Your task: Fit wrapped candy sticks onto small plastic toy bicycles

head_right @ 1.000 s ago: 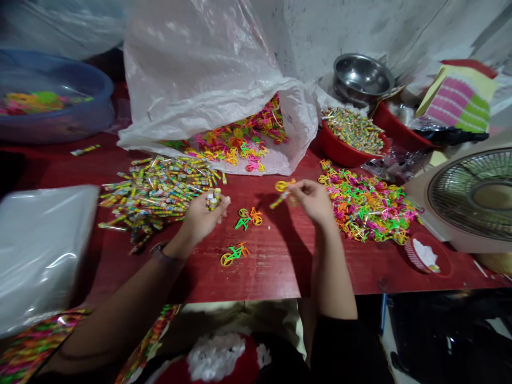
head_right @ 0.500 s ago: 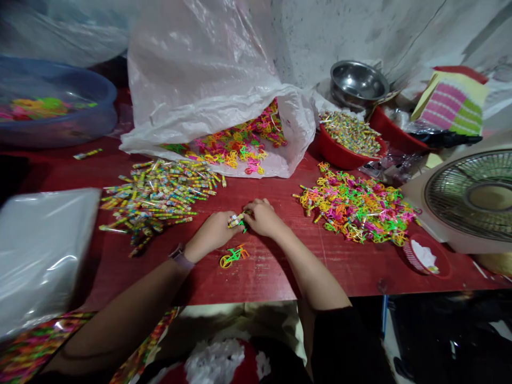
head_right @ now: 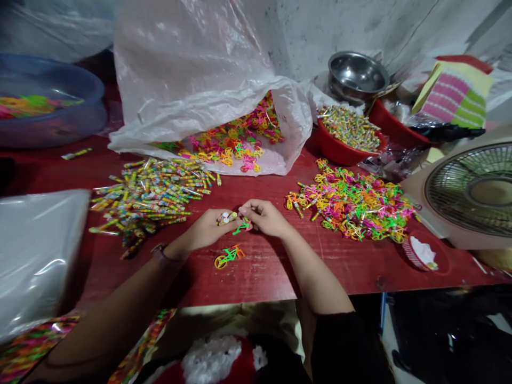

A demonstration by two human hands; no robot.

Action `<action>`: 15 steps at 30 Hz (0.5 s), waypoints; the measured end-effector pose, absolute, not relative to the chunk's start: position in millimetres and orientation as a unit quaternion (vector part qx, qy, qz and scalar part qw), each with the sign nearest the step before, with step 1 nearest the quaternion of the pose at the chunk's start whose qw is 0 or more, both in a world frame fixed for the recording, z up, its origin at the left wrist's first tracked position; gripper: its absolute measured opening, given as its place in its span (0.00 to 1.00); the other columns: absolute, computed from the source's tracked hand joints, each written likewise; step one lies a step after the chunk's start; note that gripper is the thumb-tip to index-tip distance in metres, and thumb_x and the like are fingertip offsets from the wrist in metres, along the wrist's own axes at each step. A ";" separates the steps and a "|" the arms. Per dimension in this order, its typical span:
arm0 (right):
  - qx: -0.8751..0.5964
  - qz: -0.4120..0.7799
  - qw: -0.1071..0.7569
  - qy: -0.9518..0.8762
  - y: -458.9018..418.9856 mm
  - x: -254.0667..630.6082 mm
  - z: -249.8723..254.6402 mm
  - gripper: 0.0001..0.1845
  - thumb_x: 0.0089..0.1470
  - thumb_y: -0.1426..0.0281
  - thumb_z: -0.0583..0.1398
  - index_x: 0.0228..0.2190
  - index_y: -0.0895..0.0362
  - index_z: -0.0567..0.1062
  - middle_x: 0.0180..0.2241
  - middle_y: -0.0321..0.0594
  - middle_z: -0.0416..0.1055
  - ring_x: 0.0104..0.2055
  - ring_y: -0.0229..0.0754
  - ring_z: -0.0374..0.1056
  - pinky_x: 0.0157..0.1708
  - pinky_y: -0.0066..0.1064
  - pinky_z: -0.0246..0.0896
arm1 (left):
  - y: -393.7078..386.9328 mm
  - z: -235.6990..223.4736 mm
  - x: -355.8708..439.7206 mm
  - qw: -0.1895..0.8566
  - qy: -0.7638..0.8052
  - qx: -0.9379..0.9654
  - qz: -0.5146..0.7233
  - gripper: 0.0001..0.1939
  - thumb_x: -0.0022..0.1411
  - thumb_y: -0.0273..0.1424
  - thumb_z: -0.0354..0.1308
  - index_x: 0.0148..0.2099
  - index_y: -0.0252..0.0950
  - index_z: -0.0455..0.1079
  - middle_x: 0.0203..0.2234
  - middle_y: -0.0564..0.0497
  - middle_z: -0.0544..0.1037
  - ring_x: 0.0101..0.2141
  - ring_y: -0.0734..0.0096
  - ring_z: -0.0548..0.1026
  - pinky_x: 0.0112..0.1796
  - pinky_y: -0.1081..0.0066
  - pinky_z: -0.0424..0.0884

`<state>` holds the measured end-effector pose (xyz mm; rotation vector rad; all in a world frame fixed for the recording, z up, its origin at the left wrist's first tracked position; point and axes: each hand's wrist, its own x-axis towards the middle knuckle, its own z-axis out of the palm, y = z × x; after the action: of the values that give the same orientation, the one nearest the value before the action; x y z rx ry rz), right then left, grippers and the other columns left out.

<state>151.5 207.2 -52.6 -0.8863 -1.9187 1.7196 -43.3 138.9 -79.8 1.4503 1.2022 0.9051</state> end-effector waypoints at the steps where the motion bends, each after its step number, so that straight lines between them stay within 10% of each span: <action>1: -0.317 0.613 0.221 -0.689 205.2 150.6 -49.7 0.27 0.59 0.44 0.62 0.34 0.57 0.74 0.23 0.31 0.68 0.20 0.32 0.58 0.21 0.26 0.54 | 138.7 -78.7 -43.5 0.530 0.476 0.589 0.381 0.20 0.62 0.45 0.63 0.28 0.35 0.67 0.20 0.58 0.64 0.22 0.78 0.58 0.25 0.74 0.53; 15: -0.392 0.656 0.275 -0.584 188.9 135.1 -57.5 0.28 0.52 0.43 0.66 0.27 0.52 0.64 0.13 0.23 0.59 0.12 0.30 0.50 0.11 0.22 0.42 | 128.4 -57.9 -40.9 0.498 0.490 0.546 0.463 0.15 0.51 0.40 0.69 0.33 0.32 0.77 0.23 0.52 0.77 0.24 0.75 0.69 0.28 0.73 0.66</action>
<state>135.1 188.9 -57.5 -1.0536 -1.5688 1.7640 -40.9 128.4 -57.9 1.3218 1.1856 1.1203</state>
